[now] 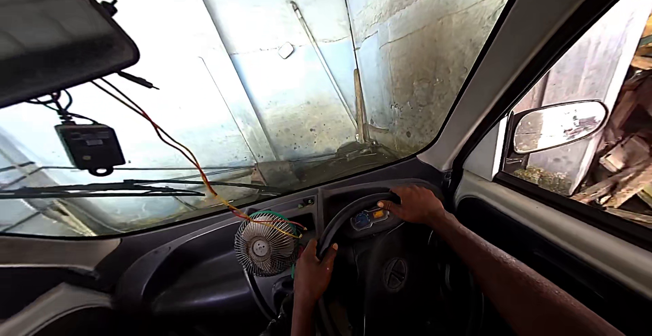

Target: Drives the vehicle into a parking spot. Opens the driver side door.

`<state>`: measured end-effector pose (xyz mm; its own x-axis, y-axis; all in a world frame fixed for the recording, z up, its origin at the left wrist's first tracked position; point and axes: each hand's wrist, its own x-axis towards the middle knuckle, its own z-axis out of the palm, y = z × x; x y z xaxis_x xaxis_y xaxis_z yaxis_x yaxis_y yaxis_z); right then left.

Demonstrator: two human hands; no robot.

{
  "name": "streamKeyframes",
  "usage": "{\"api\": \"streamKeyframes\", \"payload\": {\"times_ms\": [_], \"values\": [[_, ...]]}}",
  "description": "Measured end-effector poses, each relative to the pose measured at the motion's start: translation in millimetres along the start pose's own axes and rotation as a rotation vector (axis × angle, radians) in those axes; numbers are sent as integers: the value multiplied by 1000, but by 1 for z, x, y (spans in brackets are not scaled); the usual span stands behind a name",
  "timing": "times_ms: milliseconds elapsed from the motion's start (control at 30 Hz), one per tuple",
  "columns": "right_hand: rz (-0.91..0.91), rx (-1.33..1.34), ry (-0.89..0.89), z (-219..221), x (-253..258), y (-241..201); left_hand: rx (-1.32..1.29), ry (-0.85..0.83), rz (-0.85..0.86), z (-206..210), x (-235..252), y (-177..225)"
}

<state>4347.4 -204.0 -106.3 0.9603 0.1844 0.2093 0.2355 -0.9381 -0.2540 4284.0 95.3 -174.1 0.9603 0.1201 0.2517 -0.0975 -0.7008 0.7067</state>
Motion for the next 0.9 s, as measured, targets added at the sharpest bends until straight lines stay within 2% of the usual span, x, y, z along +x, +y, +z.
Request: {"api": "streamKeyframes", "payload": {"times_ms": [267, 400, 567, 900], "values": [[-1, -22, -23, 34, 160, 31, -70, -20, -33, 47, 148, -29], [1, -23, 59, 56, 237, 52, -64, -32, -16, 67, 233, -41], [87, 55, 87, 76, 319, 72, 5, -62, 45, 82, 342, -53], [63, 105, -23, 101, 497, 93, -2, 17, 84, 123, 511, -94]]}}
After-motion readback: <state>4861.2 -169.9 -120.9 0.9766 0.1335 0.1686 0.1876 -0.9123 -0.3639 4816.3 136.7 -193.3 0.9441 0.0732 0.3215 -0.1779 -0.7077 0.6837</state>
